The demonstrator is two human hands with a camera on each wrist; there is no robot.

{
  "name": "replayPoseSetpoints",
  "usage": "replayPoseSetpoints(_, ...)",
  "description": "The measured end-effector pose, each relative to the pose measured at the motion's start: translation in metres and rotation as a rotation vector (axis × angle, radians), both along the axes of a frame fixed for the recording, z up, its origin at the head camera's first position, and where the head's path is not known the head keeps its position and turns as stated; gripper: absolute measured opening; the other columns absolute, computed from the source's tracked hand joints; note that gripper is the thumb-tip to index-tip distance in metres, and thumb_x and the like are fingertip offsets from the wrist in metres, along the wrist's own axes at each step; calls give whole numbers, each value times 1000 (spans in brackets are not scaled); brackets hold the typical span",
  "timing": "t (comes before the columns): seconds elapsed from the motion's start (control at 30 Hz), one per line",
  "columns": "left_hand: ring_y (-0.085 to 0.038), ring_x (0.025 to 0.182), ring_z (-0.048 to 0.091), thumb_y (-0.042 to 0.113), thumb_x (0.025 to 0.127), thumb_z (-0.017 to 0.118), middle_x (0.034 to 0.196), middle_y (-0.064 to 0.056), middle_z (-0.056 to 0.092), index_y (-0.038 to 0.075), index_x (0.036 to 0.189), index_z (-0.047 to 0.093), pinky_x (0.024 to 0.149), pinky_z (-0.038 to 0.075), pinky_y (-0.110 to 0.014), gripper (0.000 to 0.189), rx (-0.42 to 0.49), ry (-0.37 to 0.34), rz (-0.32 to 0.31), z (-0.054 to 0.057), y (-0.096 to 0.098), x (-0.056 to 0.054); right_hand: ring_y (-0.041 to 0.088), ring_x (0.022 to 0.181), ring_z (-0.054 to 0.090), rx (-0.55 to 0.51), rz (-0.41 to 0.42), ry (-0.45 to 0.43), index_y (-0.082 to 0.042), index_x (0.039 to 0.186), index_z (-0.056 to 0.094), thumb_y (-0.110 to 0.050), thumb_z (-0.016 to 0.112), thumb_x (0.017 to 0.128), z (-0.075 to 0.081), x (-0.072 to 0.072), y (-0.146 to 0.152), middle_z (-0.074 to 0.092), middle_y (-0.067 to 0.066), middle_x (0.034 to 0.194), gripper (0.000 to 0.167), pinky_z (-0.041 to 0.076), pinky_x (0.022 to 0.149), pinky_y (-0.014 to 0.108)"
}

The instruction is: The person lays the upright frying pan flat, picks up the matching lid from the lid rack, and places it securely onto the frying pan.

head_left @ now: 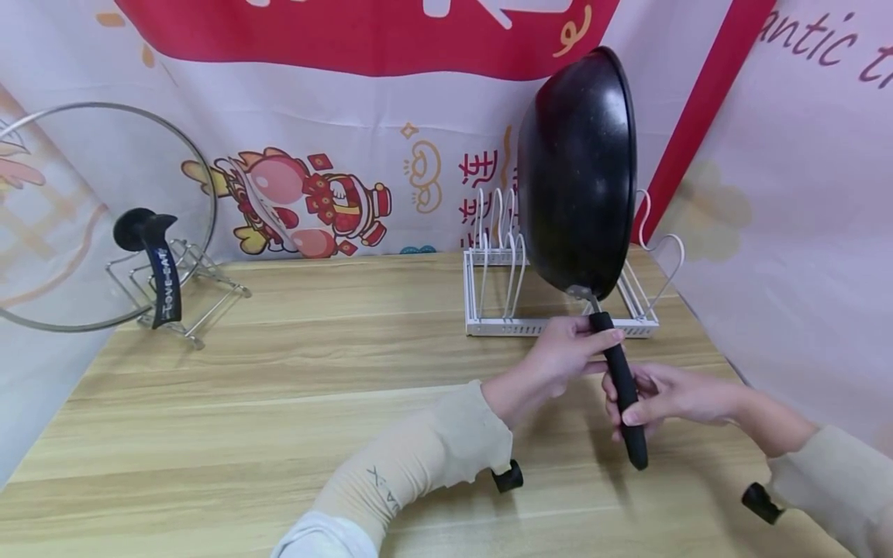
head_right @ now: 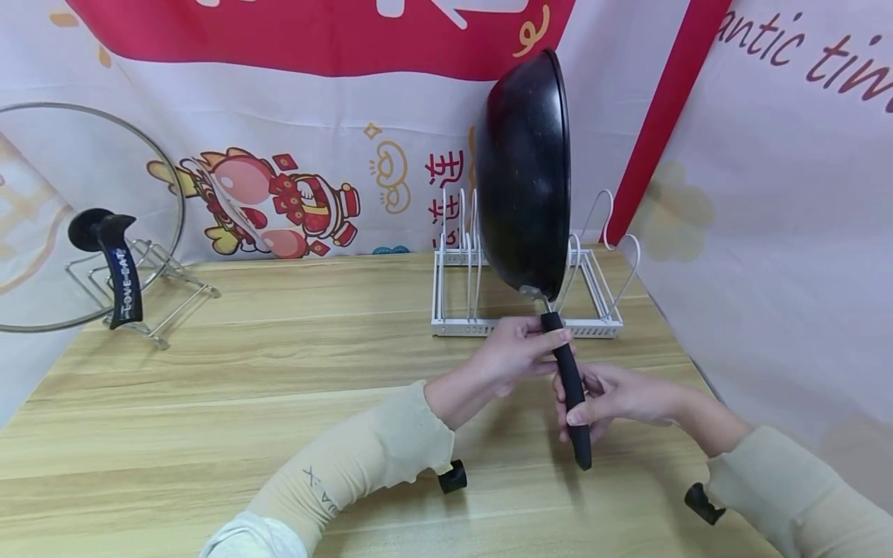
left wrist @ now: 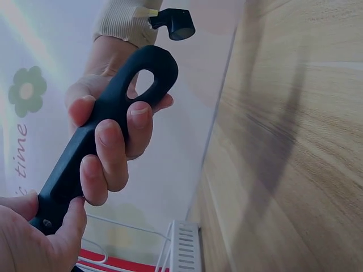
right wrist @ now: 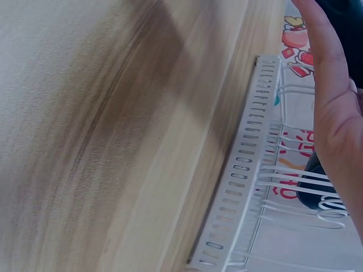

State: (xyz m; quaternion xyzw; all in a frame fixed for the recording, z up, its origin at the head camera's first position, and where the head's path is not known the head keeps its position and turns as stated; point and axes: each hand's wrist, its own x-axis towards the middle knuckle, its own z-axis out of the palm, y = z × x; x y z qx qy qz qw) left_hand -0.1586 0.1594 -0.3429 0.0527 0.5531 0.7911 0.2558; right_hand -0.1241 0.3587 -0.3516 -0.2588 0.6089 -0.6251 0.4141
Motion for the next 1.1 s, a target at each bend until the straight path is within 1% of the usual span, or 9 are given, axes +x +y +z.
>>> replayPoseSetpoints(0.1,-25,91,73,1,95,71,89,-11,71,-10,102,71,81,62,-35,13,2,4,4,4,-1,1,36,107,69,-4,8,13,-1,119,47,9,48,103,2,0,0,65,9,111,19,61,84,48)
replayPoseSetpoints(0.23,-25,93,73,1,96,70,97,-18,73,-11,104,70,81,62,-35,15,13,16,-8,7,-3,1,33,106,70,10,9,27,-2,119,47,7,49,103,7,1,-1,65,8,111,17,61,82,43)
replayPoseSetpoints(0.4,-22,89,72,0,96,69,91,-12,72,-13,105,70,82,62,-35,16,34,35,-16,12,-5,1,32,104,70,26,7,58,0,117,47,6,50,103,14,1,-3,67,10,110,16,61,78,39)
replayPoseSetpoints(0.47,-20,88,71,1,96,69,86,-7,69,-13,105,70,81,62,-34,16,33,42,-16,15,-6,1,31,104,71,28,10,69,0,117,47,6,50,103,16,0,-4,68,11,110,15,61,76,38)
replayPoseSetpoints(0.57,-20,88,71,2,97,69,85,-5,68,-12,106,70,82,62,-33,16,22,49,-19,20,-7,1,32,103,71,28,12,76,0,117,47,6,50,103,20,0,-5,68,11,109,16,61,76,39)
replayPoseSetpoints(0.8,-19,88,71,5,98,69,89,-8,70,-10,106,69,84,61,-33,17,9,57,-28,25,-11,1,32,102,71,29,12,94,1,117,45,8,49,103,25,-1,-6,68,10,108,16,62,75,41)
replayPoseSetpoints(0.93,-18,86,70,5,98,69,93,-13,72,-10,107,69,84,61,-32,17,21,65,-23,28,-13,1,33,100,71,21,12,119,2,116,44,8,48,102,28,-2,-9,67,11,107,16,61,73,39)
replayPoseSetpoints(1.1,-20,89,71,4,98,69,94,-16,73,-11,109,68,84,61,-31,18,34,75,-16,31,-15,1,35,100,71,1,12,123,2,117,43,9,47,102,31,-3,-12,67,10,107,17,62,74,39)
